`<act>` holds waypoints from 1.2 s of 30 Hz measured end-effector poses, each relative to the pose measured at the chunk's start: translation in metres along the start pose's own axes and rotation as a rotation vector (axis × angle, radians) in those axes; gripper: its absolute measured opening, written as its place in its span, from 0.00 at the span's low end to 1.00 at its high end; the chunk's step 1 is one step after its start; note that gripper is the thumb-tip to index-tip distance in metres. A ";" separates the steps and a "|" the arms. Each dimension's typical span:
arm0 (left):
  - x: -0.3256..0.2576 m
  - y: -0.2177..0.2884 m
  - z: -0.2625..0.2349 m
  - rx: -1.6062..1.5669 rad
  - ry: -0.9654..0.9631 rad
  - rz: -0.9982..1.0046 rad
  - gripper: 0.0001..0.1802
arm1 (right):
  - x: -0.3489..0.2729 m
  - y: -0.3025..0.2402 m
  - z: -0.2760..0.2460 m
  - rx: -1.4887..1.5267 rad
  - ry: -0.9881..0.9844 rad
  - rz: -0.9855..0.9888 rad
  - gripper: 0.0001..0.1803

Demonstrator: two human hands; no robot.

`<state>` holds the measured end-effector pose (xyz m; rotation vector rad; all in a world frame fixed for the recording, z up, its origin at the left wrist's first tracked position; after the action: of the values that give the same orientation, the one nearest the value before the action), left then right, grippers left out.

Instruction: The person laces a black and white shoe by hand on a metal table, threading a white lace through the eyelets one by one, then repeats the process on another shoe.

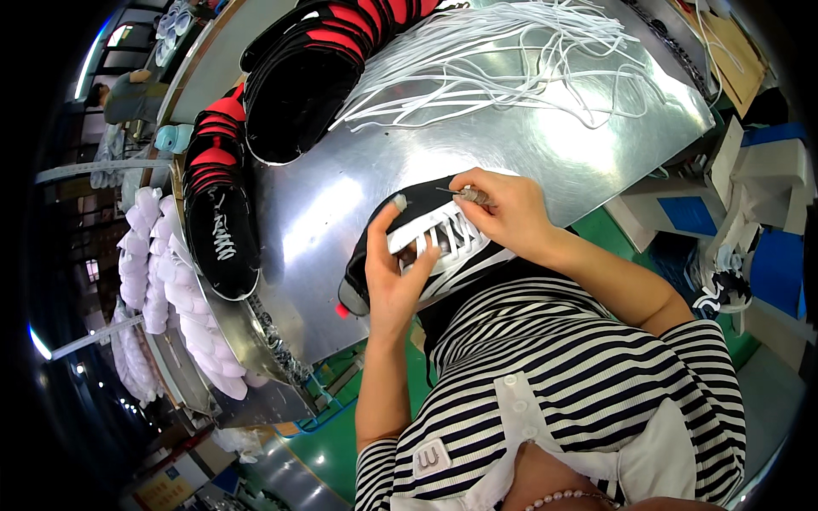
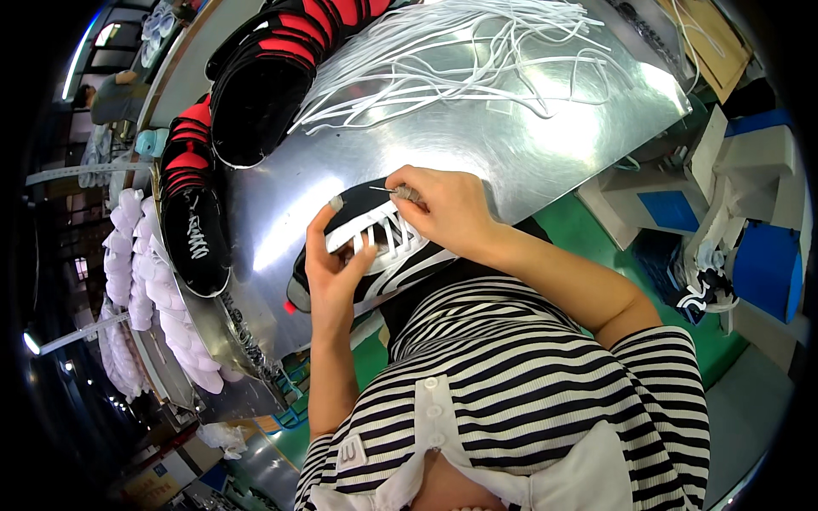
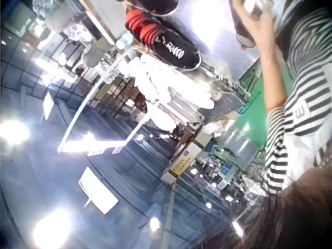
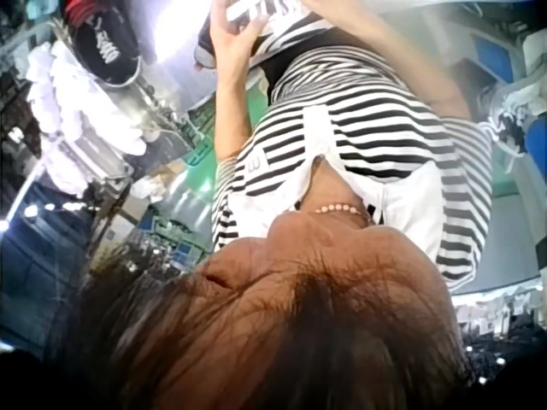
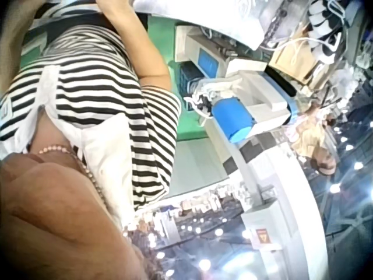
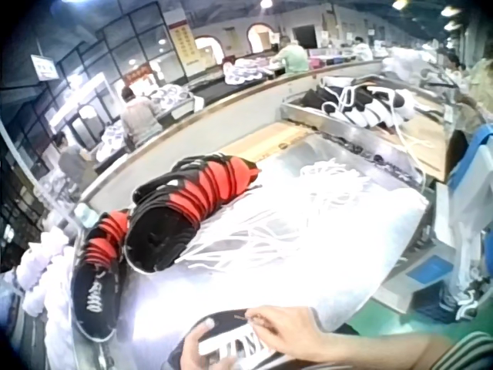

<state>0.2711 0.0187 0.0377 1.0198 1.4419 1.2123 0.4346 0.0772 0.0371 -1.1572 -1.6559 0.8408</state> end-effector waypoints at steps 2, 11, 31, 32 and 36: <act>-0.007 -0.004 -0.002 -0.010 -0.012 -0.010 0.34 | -0.001 0.002 -0.001 0.126 0.011 -0.051 0.13; -0.003 -0.013 0.004 -0.016 -0.005 -0.104 0.29 | -0.012 -0.056 0.016 -0.108 -0.090 -0.596 0.11; -0.006 0.013 -0.003 0.377 0.073 0.112 0.26 | -0.054 0.026 -0.009 0.405 -0.234 0.336 0.09; -0.015 0.014 -0.003 0.457 0.069 0.158 0.27 | -0.059 0.038 -0.007 0.427 -0.269 0.506 0.09; -0.037 0.026 0.007 0.673 0.064 0.373 0.21 | -0.062 0.029 0.024 0.177 -0.463 0.461 0.16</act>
<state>0.2859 -0.0117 0.0690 1.7808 1.8168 1.0261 0.4295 0.0272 -0.0157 -1.3057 -1.6456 1.6140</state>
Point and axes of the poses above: each hand's wrist, its own x-axis towards the middle knuckle, its own z-axis out of the palm, y = z × x, the point moved 10 cm from there along x, towards the middle knuckle, and after that the axes turned 6 degrees about y, right-handed, at the moved point
